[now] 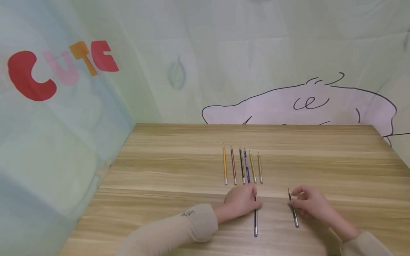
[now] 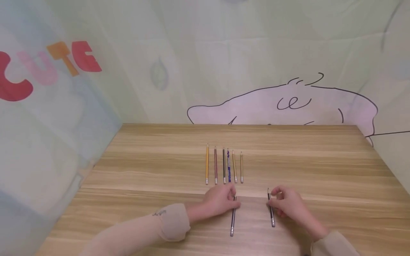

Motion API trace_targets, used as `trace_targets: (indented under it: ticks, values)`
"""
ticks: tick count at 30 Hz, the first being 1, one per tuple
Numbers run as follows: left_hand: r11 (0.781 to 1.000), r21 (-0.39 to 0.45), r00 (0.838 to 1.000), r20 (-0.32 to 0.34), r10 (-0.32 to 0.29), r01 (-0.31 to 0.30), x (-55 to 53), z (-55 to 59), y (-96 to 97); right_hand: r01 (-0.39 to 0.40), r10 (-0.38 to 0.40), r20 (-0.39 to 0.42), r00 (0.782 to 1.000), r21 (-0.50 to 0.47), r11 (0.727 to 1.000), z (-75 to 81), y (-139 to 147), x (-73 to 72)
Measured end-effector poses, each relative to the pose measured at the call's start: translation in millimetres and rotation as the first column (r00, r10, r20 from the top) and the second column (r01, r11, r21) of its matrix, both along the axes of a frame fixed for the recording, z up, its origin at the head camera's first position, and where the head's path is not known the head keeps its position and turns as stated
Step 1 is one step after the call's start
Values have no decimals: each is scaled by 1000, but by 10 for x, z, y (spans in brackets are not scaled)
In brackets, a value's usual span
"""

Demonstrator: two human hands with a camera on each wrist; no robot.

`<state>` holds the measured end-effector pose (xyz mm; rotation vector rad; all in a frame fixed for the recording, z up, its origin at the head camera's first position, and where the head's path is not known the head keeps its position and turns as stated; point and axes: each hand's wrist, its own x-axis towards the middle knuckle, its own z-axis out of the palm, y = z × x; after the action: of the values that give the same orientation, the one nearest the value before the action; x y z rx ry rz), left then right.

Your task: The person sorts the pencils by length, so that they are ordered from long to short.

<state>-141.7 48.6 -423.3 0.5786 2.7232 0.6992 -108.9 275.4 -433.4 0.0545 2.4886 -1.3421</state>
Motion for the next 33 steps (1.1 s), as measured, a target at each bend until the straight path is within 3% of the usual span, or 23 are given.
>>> trace_targets:
  ticks: [11, 25, 33]
  values:
    - [999, -34, 999, 22, 32, -32, 36, -21, 8, 27, -20, -56, 998, 134, 991, 3, -84, -5]
    - [996, -88, 1000, -10, 15, -16, 41, 26, 19, 8, 9, -97, 995, 175, 984, 1, -99, 15]
    - [996, -89, 1000, 17, 0, 2, 53, 28, 9, 9, 10, -92, 996, 197, 980, 11, -101, 34]
